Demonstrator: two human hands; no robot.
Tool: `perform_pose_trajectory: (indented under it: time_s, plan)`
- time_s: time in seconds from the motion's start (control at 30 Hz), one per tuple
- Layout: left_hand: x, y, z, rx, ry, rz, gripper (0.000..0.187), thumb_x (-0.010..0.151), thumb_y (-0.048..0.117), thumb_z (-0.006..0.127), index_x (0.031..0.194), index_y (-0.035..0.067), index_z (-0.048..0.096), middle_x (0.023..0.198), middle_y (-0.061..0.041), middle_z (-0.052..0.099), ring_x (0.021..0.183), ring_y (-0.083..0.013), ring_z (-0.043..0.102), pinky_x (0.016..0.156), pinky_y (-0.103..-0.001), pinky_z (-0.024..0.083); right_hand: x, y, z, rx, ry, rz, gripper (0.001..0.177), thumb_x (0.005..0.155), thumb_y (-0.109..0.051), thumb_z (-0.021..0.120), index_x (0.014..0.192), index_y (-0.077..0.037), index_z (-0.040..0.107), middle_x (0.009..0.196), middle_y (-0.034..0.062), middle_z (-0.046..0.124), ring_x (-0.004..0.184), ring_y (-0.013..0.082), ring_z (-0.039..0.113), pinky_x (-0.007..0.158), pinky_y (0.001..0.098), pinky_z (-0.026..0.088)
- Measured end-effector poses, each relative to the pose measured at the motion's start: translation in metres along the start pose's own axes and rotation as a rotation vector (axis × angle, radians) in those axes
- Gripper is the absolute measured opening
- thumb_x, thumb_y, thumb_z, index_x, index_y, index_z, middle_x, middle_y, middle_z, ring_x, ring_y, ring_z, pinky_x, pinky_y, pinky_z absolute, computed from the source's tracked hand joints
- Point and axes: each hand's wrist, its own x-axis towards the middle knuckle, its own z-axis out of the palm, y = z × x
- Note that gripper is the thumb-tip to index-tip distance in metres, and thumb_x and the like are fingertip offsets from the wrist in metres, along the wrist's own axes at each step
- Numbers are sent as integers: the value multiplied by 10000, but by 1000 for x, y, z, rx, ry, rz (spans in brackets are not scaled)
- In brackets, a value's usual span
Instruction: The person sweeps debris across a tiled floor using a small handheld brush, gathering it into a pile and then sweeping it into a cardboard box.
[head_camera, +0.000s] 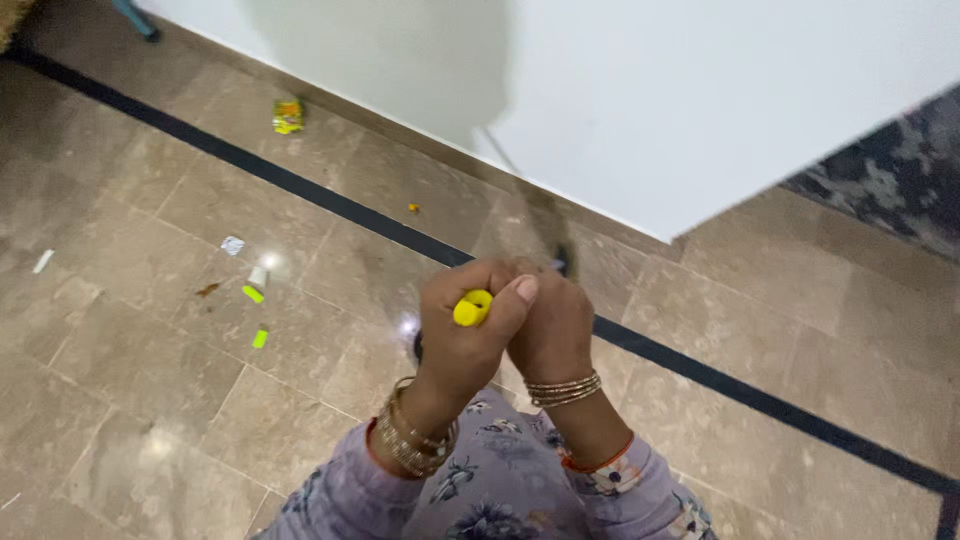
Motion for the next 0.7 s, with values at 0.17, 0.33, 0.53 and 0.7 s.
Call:
perform_pose_trajectory:
  time_s: [0.17,0.33,0.53,0.7]
  plan:
    - [-35,-87,60,-122,-121,-56,300,983,94,651,728,27,509,729,22,546,669,-61,480,589,-247,406,-45,106,14,-184,67,41,117,883,-206,658,913,-98,692,804,168,700,770,393,681,657,501,534]
    - [-63,-147,82,-10,-190,-95,286,978,128,662,748,30,523,704,1,533,688,-63,482,621,-263,446,-71,186,67,-135,20,42,174,858,-190,659,975,-61,671,914,229,681,826,412,671,701,506,524]
    - [-80,-140,25,264,-151,91,172,923,118,683,817,19,591,865,-118,671,795,-234,663,751,-318,532,-86,189,186,1251,-129,176,279,993,-161,542,1166,-19,709,1187,128,711,1062,208,674,957,323,541]
    - [-89,-109,-58,681,-75,224,92,842,124,708,817,62,645,871,-121,713,816,-274,681,898,-436,498,-85,98,247,1605,-441,118,344,965,-93,472,1229,8,669,1263,100,685,1162,174,637,1023,298,498]
